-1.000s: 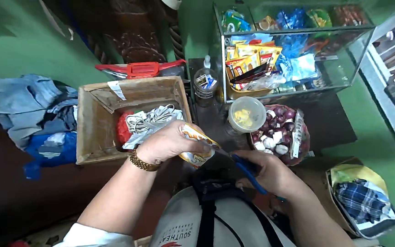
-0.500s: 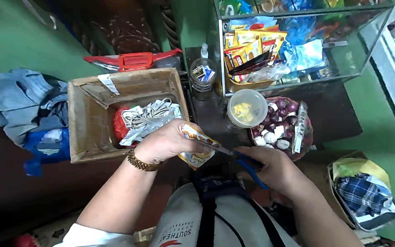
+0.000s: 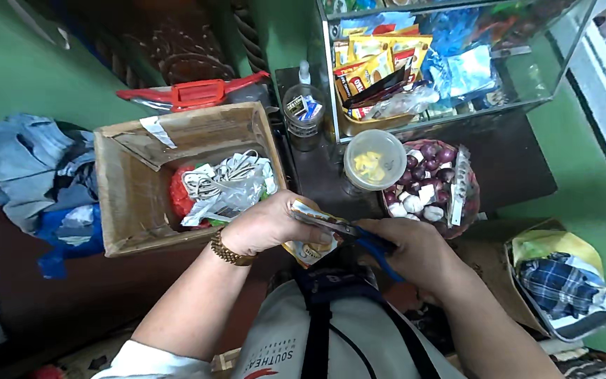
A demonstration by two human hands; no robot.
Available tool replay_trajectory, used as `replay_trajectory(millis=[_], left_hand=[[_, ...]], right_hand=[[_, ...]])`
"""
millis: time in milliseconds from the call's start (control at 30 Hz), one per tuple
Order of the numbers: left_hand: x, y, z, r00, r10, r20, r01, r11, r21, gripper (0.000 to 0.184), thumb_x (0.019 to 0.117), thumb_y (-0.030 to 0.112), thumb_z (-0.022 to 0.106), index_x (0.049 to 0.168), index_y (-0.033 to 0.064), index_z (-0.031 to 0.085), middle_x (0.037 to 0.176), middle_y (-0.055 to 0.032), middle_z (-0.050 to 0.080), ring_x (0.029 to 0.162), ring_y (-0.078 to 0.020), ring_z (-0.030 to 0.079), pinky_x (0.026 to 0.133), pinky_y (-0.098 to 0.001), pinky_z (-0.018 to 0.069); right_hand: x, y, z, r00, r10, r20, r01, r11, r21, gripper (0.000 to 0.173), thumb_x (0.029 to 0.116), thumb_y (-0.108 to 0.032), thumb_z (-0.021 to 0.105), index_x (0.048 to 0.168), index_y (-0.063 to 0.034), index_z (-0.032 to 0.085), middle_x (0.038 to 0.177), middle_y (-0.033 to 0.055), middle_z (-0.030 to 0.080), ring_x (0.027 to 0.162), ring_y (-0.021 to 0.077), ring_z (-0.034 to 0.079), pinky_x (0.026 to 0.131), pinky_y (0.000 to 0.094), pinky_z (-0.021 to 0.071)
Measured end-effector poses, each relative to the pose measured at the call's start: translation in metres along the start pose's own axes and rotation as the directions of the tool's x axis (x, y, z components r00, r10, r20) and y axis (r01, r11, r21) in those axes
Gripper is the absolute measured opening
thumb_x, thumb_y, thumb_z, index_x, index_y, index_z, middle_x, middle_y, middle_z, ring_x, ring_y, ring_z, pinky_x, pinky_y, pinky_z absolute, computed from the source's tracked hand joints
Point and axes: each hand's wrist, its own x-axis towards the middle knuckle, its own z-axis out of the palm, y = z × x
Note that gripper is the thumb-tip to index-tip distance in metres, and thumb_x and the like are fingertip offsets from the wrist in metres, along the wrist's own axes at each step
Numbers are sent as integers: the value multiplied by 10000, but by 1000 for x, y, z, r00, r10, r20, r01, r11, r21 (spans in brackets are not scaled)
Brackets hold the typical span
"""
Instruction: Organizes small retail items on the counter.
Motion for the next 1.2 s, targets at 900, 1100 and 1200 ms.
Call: replay_trajectory(millis=[900,1100,1200], left_hand=[[-22,-57,31,892,54,-449,-124,984,-127,295,650,314,944,887,225,793,846,67,774,762,-34,723,725,-208,613],[-43,-54,57,823,28,-568,-131,981,-142,284,669,329,934,898,222,803,832,48,776,730,-40,725,696,-207,614],[-58,-53,72,774,19,-633,-141,980,-144,266,684,352,926,900,254,804,838,79,775,736,-10,716,695,-184,604]], right_hand=[[-26,163,3,669,703,-242,-685,709,166,576,962,-244,695,1485,-66,531,1250,226,679,1128,384,671,993,591,527],[21,199,-22,636,747,-195,-771,626,-118,448,1005,-301,654,1358,-28,632,1341,289,591,1134,464,649,951,639,528],[31,204,-26,702,692,-169,-710,660,-247,360,1012,-242,631,1309,-45,685,1329,264,624,1237,460,594,1014,623,495]])
